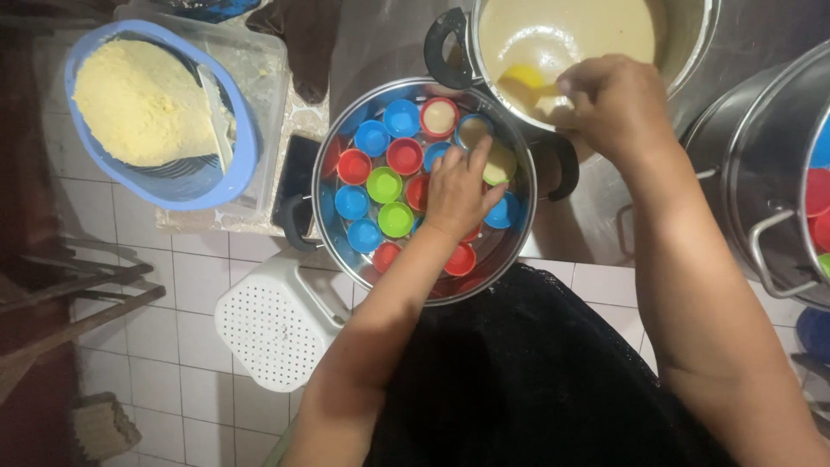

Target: Filling small colorful plastic molds with batter using a yellow scoop in a bakery kitchen.

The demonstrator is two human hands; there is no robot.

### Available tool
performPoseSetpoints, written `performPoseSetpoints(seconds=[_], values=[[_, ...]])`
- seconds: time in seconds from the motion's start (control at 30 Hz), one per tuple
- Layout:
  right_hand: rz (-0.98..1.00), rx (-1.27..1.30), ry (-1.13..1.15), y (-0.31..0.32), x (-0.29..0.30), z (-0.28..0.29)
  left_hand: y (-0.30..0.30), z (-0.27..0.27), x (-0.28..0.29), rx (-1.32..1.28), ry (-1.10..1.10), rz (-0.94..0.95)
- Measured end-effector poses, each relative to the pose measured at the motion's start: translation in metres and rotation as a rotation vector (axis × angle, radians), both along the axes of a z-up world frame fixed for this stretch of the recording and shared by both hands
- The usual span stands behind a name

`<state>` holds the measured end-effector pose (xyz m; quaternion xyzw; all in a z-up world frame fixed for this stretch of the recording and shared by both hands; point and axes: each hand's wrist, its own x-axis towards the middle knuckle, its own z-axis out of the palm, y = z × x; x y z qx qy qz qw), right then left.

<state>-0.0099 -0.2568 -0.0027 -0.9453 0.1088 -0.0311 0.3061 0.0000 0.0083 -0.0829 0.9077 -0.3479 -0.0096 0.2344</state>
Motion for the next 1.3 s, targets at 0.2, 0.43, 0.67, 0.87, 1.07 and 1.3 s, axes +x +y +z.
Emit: performPoseSetpoints(seconds=[0.2,0.43,0.67,0.87,1.07,1.3], values=[[-0.22,0.344,0.238,0.013,0.001,0.046,0.024,0.044,-0.025,-0.033,-0.061,-0.157],[-0.444,0.564,0.286,0.011,0.005,0.069,0.023,-0.002,-0.052,0.137,-0.159,-0.29],[-0.497,0.81,0.237,0.007,0.001,0.072,0.027,0.045,-0.049,-0.181,-0.189,-0.247],[-0.488,0.832,0.23,0.006,-0.009,0.069,0.038,0.069,-0.033,-0.257,-0.024,-0.219],[-0.486,0.938,0.134,0.015,-0.034,0.065,0.038,0.086,-0.009,-0.334,-0.011,-0.187],[-0.336,0.766,-0.058,0.052,-0.079,0.089,0.022,0.098,-0.002,-0.429,0.218,0.129]])
